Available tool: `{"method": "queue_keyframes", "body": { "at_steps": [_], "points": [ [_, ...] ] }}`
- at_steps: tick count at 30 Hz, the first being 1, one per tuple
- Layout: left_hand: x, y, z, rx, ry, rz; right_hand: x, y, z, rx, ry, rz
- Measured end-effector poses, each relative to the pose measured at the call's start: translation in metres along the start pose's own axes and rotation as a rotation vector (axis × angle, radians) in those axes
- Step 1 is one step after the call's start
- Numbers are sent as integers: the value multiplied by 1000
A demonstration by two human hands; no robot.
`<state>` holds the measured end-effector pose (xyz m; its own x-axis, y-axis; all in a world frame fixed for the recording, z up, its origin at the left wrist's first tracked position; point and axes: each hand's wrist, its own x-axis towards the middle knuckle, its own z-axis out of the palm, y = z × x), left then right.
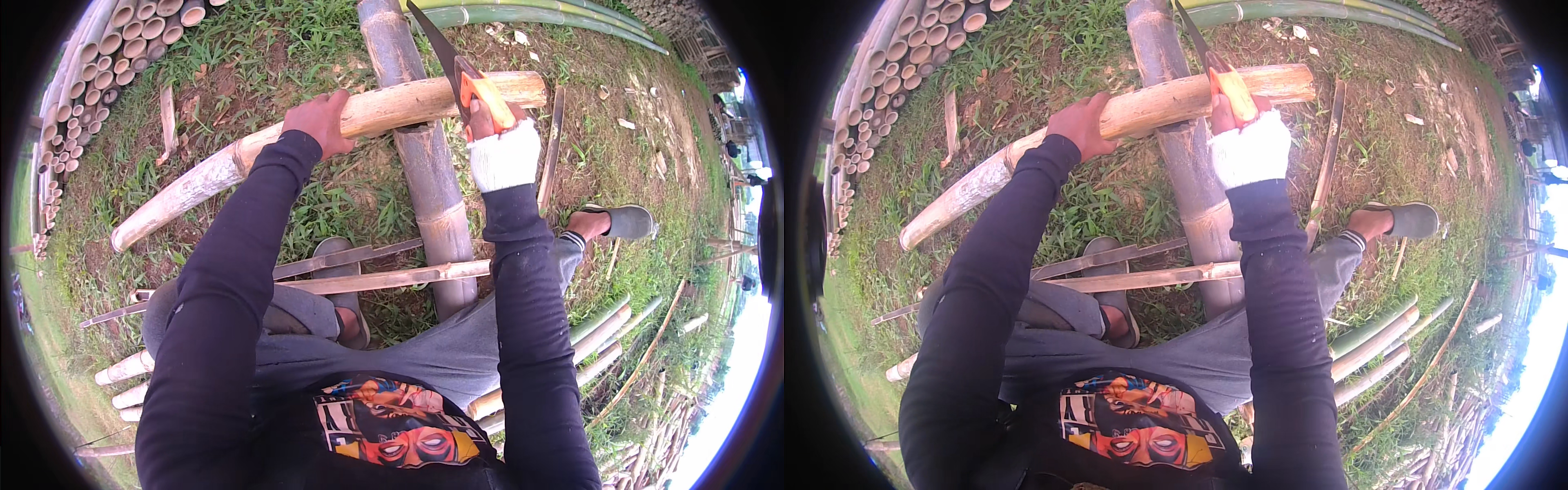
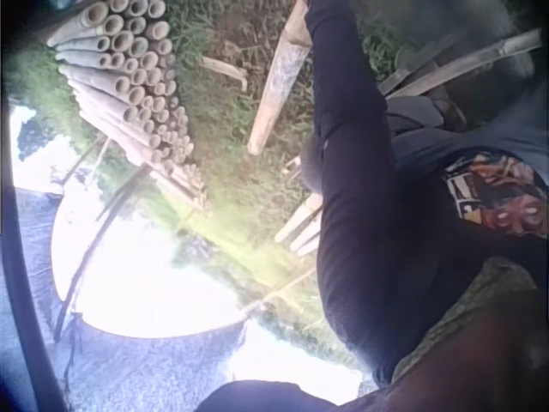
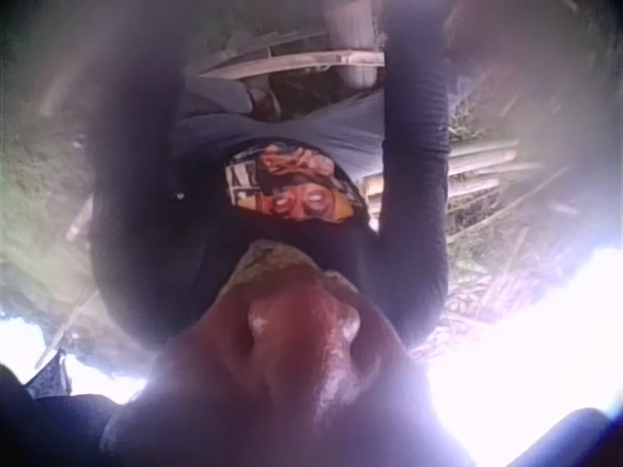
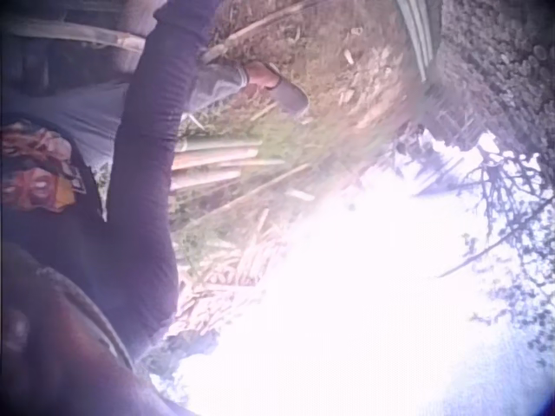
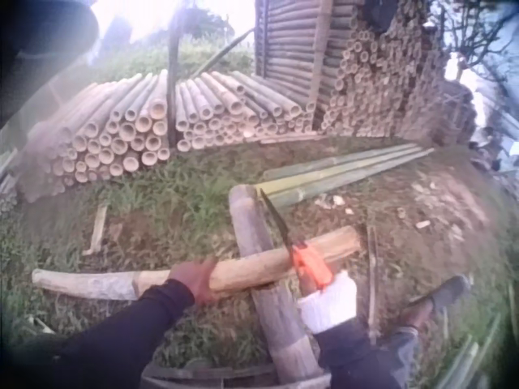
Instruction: The person sits on the ground and uses a hand saw to cut a long bamboo pole resting on a wooden support. They repeatedly reposition the pole and saw through it, producing several cut sections that are placed on the ground nearby.
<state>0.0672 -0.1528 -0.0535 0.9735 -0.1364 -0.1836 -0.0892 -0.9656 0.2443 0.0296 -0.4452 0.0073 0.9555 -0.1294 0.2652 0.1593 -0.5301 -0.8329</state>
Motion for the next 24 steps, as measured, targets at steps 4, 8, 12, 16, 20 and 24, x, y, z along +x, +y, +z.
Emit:
{"method": "queue_keyframes", "body": {
  "at_steps": [4,8,12,16,20,24],
  "points": [
    [3,-4,6,-1,9,23,-146,19,-82,-18,45,115],
    [5,-8,17,-9,70,35,-210,27,-115,-2,-42,-156],
    [4,-6,14,-23,79,36,-84,25,-36,86,64,-33],
    [1,0,2,28,1,0,11,19,14,89,22,-76],
    [2,0,2,29,17,8,-97,15,-49,4,38,24],
    [4,-6,13,-15,34,18,-226,9,-118,-197,-23,-22]
  ]
}}
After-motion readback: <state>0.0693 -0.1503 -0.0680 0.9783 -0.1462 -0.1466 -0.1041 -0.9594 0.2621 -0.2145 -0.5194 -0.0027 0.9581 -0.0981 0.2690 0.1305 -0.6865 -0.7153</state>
